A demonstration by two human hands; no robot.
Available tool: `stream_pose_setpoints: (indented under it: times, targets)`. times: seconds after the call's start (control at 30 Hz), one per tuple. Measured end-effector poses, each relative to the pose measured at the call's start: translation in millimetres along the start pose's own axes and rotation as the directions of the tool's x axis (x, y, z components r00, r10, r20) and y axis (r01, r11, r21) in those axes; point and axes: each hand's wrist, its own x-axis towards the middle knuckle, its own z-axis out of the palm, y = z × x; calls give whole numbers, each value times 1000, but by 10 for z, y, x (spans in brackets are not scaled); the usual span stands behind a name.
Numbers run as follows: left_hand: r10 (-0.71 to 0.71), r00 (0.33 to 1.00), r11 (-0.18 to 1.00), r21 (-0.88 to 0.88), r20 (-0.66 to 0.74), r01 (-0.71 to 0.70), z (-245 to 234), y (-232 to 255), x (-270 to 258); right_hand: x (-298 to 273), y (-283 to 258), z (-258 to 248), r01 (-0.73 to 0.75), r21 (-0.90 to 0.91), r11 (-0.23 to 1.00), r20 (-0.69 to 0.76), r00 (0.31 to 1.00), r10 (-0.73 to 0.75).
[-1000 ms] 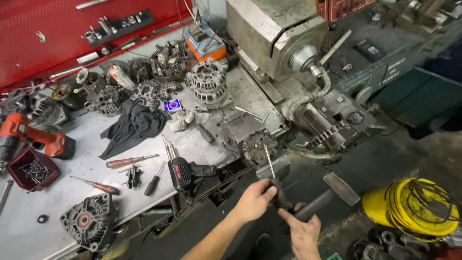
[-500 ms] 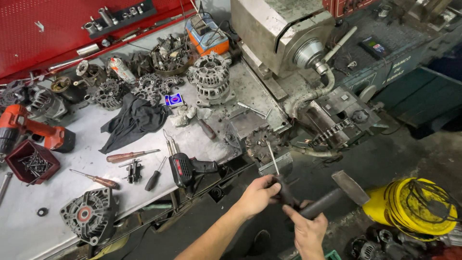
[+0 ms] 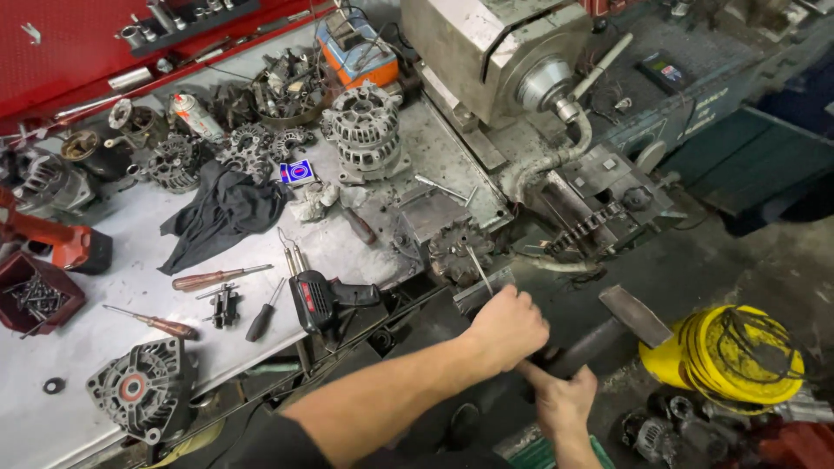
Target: The person uses a T-handle wrench to tighten a bolt on a metal component secured in a bench vise. They then use a hammer to tap the component. The person also picks up a cordless drill and a socket from a wall-mounted rack.
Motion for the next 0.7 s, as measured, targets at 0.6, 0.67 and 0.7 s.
stream_pose_setpoints:
  times: [0.6,0.67,0.7]
  targets:
    - [341,907,937,-165,248,-307,57,-237,40,-926,513,-137,-232,235,944,-277,915,293]
    - [345,904,936,-162,254,-312,30,-268,56,-1214,-90,261,-306,547,779,-297,800,522]
    - [353,902,933,-158,247,-322,33,-280,64,-1230,69,243,-294,550,782,-304,801,515]
